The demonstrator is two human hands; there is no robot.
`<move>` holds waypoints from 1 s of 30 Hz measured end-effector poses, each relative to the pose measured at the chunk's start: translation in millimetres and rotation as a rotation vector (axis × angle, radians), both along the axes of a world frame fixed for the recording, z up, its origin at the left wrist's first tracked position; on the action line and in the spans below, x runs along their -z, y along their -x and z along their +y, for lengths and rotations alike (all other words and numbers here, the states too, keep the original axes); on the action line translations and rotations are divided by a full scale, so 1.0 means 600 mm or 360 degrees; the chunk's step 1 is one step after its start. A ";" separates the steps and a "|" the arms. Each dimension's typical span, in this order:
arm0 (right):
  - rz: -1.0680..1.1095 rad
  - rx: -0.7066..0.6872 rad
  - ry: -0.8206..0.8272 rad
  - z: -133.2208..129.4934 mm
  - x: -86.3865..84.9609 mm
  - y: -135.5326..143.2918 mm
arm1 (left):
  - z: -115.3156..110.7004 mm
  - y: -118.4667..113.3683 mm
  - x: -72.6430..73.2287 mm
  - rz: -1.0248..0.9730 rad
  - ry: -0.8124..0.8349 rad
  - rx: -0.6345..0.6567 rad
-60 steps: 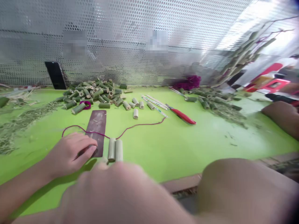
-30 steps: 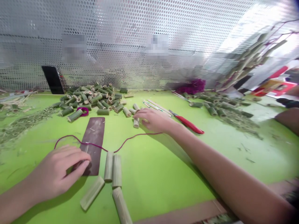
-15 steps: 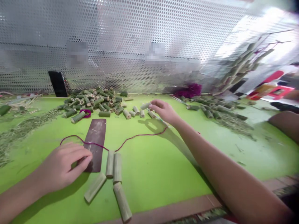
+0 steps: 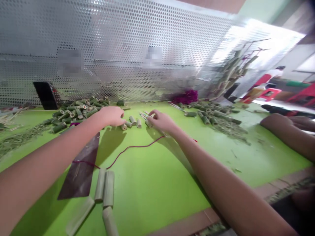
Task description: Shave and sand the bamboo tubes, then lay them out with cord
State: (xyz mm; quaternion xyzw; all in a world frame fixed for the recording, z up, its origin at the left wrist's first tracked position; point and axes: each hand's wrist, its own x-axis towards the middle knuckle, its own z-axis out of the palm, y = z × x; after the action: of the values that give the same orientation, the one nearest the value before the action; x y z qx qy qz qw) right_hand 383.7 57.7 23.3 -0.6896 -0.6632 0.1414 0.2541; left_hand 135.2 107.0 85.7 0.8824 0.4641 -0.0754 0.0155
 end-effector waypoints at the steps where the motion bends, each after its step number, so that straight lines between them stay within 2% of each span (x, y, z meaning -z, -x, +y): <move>1: -0.0092 -0.0052 0.0038 -0.001 0.002 0.003 | 0.012 -0.014 0.001 0.0030 0.0028 -0.0017; 4: -0.0317 -0.0199 0.0136 0.000 0.009 0.014 | 0.038 -0.038 -0.001 0.0098 0.0056 -0.0062; 9: -0.0485 -0.0311 0.0165 0.003 0.008 0.017 | 0.050 -0.043 -0.001 0.0117 0.0096 -0.0021; 15: -0.0461 -0.0167 0.0044 -0.001 -0.009 0.013 | 0.054 -0.063 0.024 0.0044 0.0083 -0.0013; 19: -0.0376 -0.0065 0.0028 -0.002 -0.011 -0.010 | 0.062 -0.075 0.035 0.0031 0.0048 -0.0044; 21: -0.0357 -0.0050 0.0027 -0.003 -0.009 -0.025 | 0.065 -0.073 0.034 0.0039 0.0006 -0.0087; 24: -0.0342 -0.0164 0.0089 -0.003 -0.003 -0.040 | 0.066 -0.058 0.027 0.0034 -0.0046 -0.0135; 30: -0.0346 -0.0306 0.0174 0.011 0.017 -0.036 | 0.062 -0.030 0.022 -0.0012 -0.0064 -0.0174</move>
State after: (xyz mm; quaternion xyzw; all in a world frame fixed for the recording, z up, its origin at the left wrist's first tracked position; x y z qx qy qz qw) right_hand 405.1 64.3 13.1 -0.6471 -0.7410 0.1255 0.1281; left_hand 153.2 143.9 72.2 0.8561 0.5131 -0.0617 0.0037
